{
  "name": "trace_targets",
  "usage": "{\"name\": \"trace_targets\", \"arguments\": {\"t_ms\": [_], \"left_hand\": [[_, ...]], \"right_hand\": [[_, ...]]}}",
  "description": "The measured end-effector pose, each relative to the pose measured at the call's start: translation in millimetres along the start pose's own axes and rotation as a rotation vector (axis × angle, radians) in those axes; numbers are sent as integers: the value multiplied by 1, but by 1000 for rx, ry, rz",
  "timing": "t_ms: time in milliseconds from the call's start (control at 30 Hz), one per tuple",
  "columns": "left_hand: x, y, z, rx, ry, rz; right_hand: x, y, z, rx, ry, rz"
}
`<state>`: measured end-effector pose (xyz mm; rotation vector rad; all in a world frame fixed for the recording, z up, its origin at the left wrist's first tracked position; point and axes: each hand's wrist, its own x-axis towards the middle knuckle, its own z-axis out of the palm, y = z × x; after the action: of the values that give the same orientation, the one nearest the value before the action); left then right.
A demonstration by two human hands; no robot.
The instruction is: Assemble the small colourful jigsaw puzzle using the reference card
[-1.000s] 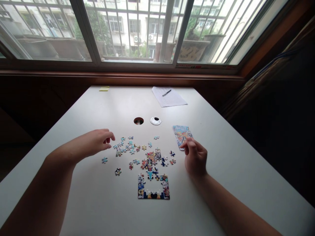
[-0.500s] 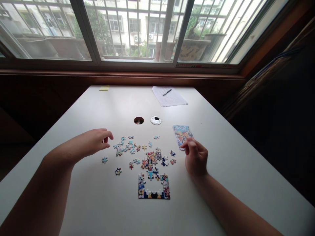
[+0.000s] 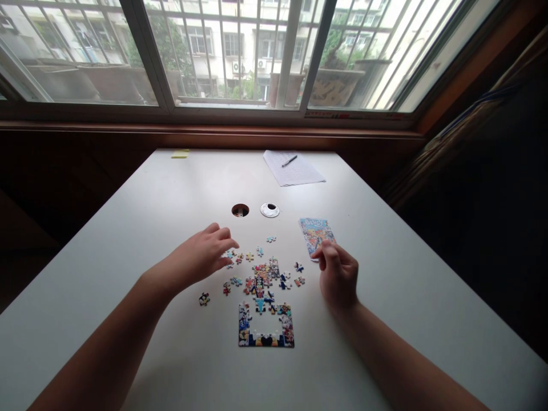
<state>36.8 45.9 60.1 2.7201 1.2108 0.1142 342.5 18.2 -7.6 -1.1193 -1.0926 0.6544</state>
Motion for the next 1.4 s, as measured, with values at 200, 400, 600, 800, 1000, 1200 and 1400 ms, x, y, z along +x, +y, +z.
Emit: {"name": "trace_targets", "arguments": {"t_ms": [200,400,600,800,1000,1200,1400], "left_hand": [[7,4,20,22,35,15],[10,-2,33,-32,60,19],[12,-6,37,-72,61,-12],[13,-7,39,-89,50,-24],[13,0,35,-138,58,-9],[14,3,32,-201,38,43],[13,4,29,-163,38,26]], "right_hand": [[0,-2,1,-16,-31,-7],[-1,-4,1,-54,-51,1],[-1,-5,1,-65,-88,-11],[-1,-6,1,-70,-85,-8],[-1,-6,1,-78,-94,-11],[-1,-6,1,-80,-91,-8],[-1,-6,1,-96,-100,-11]]}}
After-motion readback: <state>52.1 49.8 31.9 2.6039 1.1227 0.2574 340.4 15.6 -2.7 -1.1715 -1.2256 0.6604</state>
